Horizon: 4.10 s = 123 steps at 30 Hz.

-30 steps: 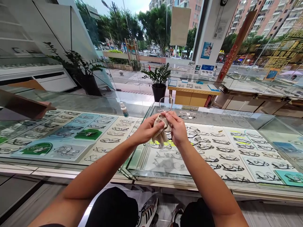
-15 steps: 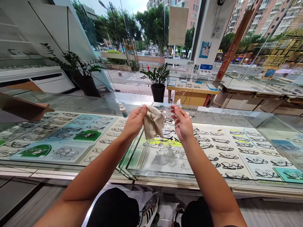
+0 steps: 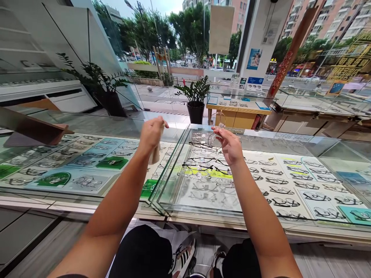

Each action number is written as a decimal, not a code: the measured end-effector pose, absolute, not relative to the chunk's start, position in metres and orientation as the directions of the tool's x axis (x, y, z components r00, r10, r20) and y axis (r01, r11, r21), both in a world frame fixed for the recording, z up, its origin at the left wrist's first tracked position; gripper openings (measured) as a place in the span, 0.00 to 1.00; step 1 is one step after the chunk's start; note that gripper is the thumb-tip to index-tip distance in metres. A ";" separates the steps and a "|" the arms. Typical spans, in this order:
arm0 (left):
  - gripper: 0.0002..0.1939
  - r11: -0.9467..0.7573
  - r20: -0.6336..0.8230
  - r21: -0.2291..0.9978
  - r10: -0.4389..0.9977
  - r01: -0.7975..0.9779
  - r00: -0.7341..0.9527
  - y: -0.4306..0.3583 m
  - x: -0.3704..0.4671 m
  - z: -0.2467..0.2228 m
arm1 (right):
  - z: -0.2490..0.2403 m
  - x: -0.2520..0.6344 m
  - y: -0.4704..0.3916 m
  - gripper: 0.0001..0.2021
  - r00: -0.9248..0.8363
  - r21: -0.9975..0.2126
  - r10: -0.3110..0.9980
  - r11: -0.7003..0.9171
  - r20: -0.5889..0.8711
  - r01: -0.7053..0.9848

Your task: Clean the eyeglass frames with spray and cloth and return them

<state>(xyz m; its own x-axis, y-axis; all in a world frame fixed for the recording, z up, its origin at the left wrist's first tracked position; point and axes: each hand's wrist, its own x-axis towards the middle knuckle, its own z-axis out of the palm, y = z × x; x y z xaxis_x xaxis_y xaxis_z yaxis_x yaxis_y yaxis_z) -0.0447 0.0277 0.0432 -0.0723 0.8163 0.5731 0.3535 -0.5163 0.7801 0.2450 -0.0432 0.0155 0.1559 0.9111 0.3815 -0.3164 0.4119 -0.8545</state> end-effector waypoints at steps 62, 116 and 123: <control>0.33 -0.806 0.829 0.559 0.539 0.196 -0.149 -0.006 0.008 0.011 | 0.021 0.230 -0.064 0.29 -0.037 -0.831 0.833 0.553 0.552 0.068; 0.31 -0.826 0.929 0.308 0.367 0.472 0.037 -0.006 -0.005 0.145 | 0.148 0.226 -0.089 0.24 0.183 -0.463 0.550 0.428 0.815 0.776; 0.30 -0.822 0.951 0.244 0.306 0.515 0.039 -0.014 -0.004 0.138 | 0.144 0.228 -0.092 0.29 0.156 -0.412 0.552 0.375 0.819 0.830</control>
